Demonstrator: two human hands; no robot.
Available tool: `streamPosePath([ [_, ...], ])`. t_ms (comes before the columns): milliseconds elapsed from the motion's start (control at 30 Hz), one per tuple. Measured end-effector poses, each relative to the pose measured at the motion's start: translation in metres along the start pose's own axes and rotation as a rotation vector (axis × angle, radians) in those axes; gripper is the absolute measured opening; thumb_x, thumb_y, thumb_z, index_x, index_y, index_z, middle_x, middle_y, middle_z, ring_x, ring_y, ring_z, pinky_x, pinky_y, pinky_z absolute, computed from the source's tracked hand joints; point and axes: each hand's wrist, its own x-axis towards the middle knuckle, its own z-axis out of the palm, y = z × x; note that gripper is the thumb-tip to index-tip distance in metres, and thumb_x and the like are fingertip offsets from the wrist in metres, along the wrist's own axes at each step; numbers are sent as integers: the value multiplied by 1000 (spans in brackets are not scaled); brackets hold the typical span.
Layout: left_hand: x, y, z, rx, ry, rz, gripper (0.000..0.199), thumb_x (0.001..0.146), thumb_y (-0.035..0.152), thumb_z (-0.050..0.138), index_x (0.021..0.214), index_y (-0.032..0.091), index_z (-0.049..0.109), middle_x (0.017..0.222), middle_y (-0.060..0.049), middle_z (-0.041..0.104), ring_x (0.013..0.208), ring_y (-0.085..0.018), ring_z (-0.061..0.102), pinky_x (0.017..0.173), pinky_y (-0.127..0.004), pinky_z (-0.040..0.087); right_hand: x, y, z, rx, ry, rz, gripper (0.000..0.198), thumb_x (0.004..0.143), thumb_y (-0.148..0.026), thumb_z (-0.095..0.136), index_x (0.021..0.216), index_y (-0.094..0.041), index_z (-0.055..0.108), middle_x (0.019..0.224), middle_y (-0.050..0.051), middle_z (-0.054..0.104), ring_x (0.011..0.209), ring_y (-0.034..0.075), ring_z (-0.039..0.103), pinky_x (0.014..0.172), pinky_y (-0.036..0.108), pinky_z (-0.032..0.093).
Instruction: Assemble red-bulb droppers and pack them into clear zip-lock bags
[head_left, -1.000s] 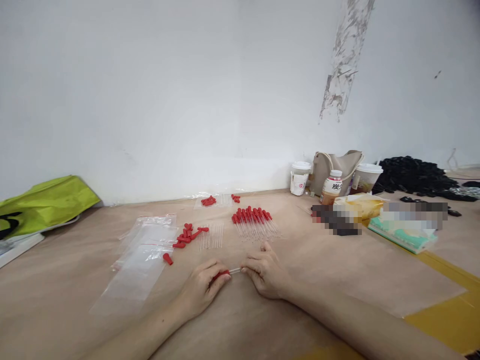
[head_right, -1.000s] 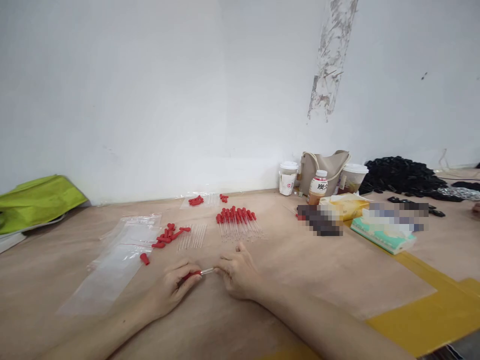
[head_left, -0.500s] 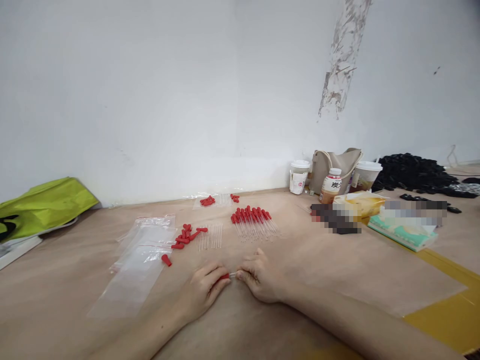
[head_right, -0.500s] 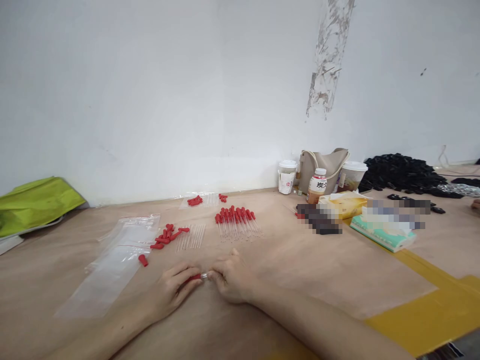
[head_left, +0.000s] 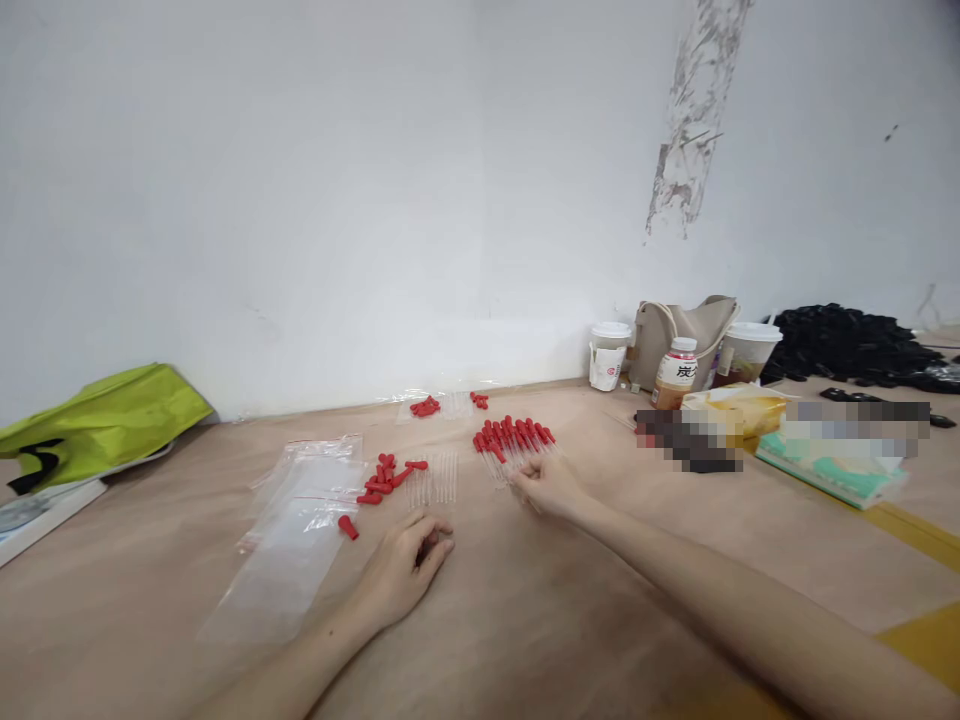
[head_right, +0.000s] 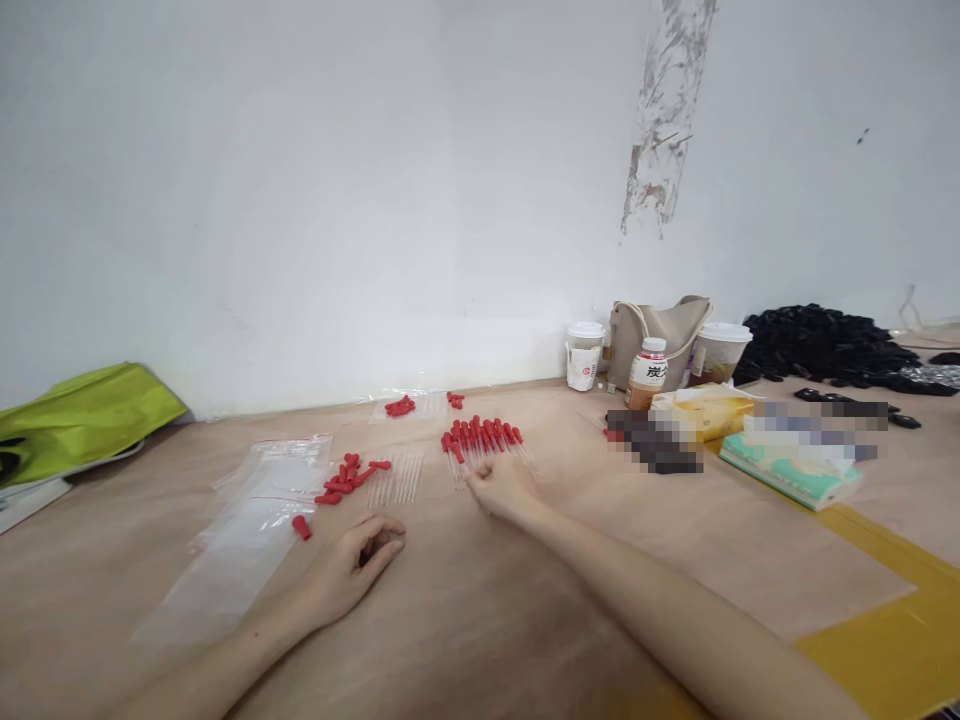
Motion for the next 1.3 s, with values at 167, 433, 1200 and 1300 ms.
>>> streamPosePath([
  [167, 1, 3, 0, 6, -3, 9, 17, 84, 29, 44, 89, 19, 57, 75, -1, 56, 66, -15, 53, 61, -25, 41, 29, -33, 31, -228, 124, 35, 21, 72, -30, 47, 62, -20, 64, 71, 3, 67, 69, 17, 58, 71, 29, 33],
  [433, 1, 3, -2, -4, -11, 36, 17, 84, 29, 44, 88, 19, 57, 74, -1, 54, 66, -15, 52, 61, -25, 40, 53, -45, 63, -451, 115, 2, 29, 75, -32, 42, 76, -14, 66, 78, 13, 67, 77, 23, 60, 85, 40, 22],
  [1200, 18, -65, -110, 176, -329, -52, 16, 63, 17, 63, 78, 24, 63, 85, 0, 57, 81, -20, 54, 69, -25, 40, 42, -51, 61, -430, 68, -62, 27, 76, -34, 43, 75, -16, 63, 75, 9, 67, 75, 21, 60, 83, 39, 24],
  [1300, 15, -73, -105, 144, -334, -63, 16, 61, 14, 63, 75, 23, 64, 83, 2, 57, 78, -19, 54, 69, -24, 40, 45, -61, 65, -440, -28, -16, 28, 74, -34, 45, 79, -14, 64, 81, 12, 66, 78, 22, 60, 83, 38, 26],
])
